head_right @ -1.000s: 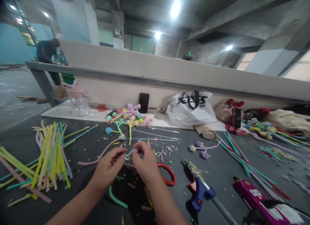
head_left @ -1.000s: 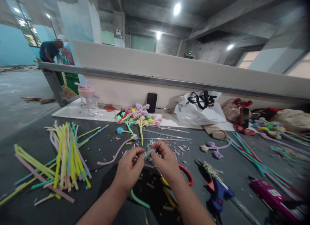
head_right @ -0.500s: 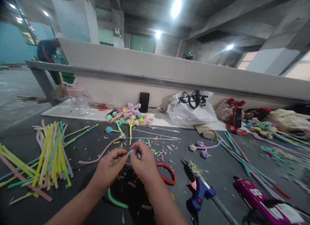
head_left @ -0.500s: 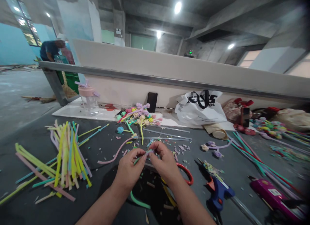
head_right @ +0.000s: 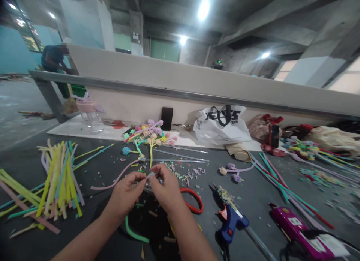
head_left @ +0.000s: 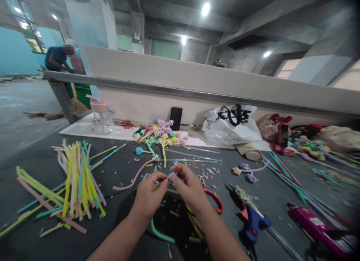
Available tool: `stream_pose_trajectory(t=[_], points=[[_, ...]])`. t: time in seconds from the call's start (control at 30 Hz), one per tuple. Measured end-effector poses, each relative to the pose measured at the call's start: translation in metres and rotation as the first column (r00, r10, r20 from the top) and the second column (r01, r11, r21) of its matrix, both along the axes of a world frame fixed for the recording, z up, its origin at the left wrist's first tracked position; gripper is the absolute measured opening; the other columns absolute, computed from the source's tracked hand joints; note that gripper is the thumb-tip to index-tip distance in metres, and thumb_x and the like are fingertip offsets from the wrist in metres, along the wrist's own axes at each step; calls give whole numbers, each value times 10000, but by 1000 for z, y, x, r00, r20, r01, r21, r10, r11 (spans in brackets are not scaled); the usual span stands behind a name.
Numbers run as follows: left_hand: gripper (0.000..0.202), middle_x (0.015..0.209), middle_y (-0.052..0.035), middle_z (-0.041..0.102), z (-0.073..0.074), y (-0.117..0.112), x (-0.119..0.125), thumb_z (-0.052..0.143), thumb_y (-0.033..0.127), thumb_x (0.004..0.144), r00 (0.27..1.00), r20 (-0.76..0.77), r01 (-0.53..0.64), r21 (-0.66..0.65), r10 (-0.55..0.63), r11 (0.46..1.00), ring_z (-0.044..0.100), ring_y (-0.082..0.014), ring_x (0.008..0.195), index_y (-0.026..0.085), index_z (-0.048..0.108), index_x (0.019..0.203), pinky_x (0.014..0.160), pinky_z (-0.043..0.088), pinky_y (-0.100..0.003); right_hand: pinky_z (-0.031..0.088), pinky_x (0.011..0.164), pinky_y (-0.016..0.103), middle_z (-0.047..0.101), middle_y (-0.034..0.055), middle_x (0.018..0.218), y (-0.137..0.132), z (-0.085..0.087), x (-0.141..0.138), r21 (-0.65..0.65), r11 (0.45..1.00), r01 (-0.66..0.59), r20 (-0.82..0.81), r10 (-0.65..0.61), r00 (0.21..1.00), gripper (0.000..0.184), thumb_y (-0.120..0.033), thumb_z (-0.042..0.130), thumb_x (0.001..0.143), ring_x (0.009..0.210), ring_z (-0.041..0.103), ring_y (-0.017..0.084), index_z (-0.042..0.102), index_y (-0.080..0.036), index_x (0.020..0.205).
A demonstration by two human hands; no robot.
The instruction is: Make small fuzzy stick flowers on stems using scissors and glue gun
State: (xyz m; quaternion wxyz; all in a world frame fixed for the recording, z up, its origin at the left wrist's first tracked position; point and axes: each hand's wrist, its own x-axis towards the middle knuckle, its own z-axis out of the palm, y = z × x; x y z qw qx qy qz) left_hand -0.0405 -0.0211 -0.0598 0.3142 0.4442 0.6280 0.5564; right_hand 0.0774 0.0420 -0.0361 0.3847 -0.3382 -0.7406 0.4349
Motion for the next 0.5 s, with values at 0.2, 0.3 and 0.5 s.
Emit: stream_pose_trajectory(t=[0.2,0.3,0.5], points=[[229,303,119,347,1,4,0,545,406,732,941,337,73,-95,-37,993,253,-44,263,181,518,769,295,165,-130,442,733,275,624,29,846,4,3,5,-150,987,-62,-145,40,989,242,-369,497,799,805,569,164,582,-188,936],[277,290,120,354,0,4,-1,558,448,724,889,449,143,-82,-91,986,207,-33,248,181,494,763,279,124,-124,446,742,284,621,30,859,6,2,6,-160,981,-107,-169,80,982,231,-334,547,768,805,573,165,582,-194,948],[308,285,118,358,-1,3,-2,585,467,705,795,583,239,-46,-168,970,168,-17,234,183,468,683,268,113,-126,443,743,293,621,17,833,9,-3,6,-161,975,-157,-165,130,978,255,-214,615,693,776,569,155,599,-200,948]])
